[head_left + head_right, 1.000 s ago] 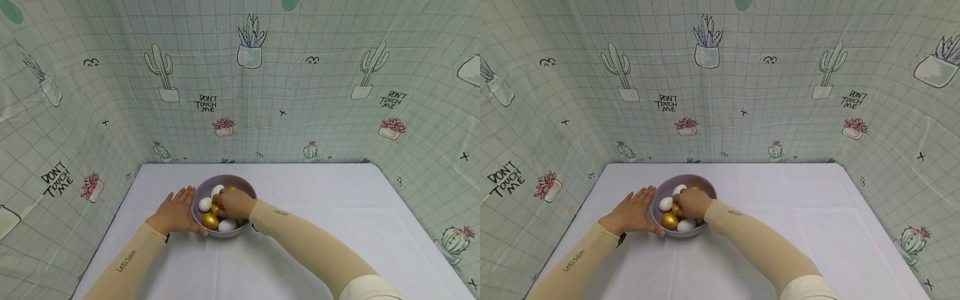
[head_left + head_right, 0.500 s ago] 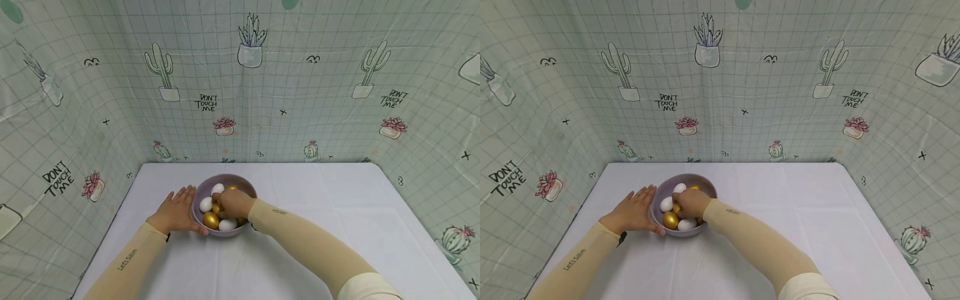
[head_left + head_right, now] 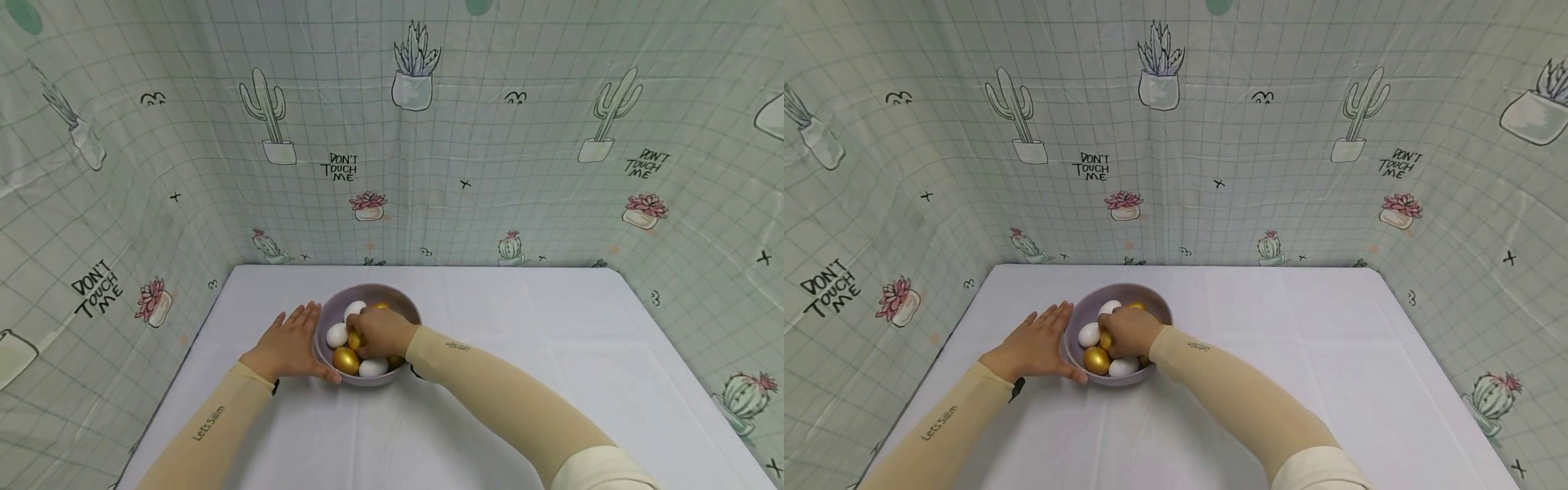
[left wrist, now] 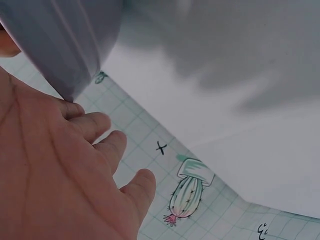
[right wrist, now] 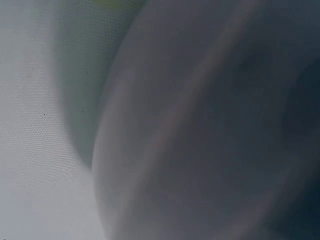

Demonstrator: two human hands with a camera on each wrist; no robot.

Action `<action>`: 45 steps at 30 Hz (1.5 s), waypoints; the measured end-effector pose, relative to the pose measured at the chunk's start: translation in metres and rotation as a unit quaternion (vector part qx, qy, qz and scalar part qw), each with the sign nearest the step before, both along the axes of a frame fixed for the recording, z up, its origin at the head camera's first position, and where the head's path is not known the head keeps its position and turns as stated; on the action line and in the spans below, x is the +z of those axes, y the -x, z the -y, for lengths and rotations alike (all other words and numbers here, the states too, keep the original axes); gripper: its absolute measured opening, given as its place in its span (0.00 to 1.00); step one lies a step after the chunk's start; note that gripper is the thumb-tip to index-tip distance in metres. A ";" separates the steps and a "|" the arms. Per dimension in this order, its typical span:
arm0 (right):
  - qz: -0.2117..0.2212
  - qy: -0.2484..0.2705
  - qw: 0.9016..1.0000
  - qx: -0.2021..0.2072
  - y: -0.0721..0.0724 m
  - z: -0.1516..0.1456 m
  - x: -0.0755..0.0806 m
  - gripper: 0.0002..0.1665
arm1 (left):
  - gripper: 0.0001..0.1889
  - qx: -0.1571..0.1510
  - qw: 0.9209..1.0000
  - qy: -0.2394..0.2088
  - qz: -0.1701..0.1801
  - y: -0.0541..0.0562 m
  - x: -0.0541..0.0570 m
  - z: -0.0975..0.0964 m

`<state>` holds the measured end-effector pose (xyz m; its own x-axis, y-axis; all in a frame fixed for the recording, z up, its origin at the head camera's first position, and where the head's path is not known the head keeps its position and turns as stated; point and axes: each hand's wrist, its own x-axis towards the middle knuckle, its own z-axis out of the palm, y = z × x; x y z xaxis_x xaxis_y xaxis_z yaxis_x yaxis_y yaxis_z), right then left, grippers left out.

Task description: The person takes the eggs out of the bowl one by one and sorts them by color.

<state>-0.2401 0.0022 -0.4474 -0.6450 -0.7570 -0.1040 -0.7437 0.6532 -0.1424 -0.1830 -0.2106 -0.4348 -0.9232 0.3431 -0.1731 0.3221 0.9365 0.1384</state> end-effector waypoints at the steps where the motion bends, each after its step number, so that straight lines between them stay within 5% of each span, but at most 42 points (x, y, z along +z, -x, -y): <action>1: -0.002 0.003 1.000 0.002 0.000 0.000 0.000 0.22 | 0.78 0.001 1.000 -0.003 0.001 0.000 0.000 0.000; 12: -0.004 0.037 0.999 0.025 0.000 -0.004 0.003 0.25 | 0.78 0.003 0.999 -0.042 0.009 -0.006 -0.001 0.002; 29: -0.004 0.066 0.998 0.016 0.007 -0.014 0.028 0.29 | 0.78 0.013 0.999 -0.038 0.017 -0.002 0.000 0.000; 36: 0.028 0.111 0.993 0.002 0.011 -0.030 0.042 0.30 | 0.78 0.013 0.999 -0.040 0.018 -0.001 0.001 -0.001; 45: -0.002 0.164 0.986 -0.012 0.025 -0.068 0.056 0.28 | 0.78 0.017 0.999 -0.042 0.021 -0.002 0.002 -0.002</action>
<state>-0.2646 0.0704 -0.3915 -0.6637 -0.7333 0.1473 -0.7291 0.5904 -0.3462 -0.1808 -0.2082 -0.4324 -0.9273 0.3268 -0.1827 0.2828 0.9311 0.2303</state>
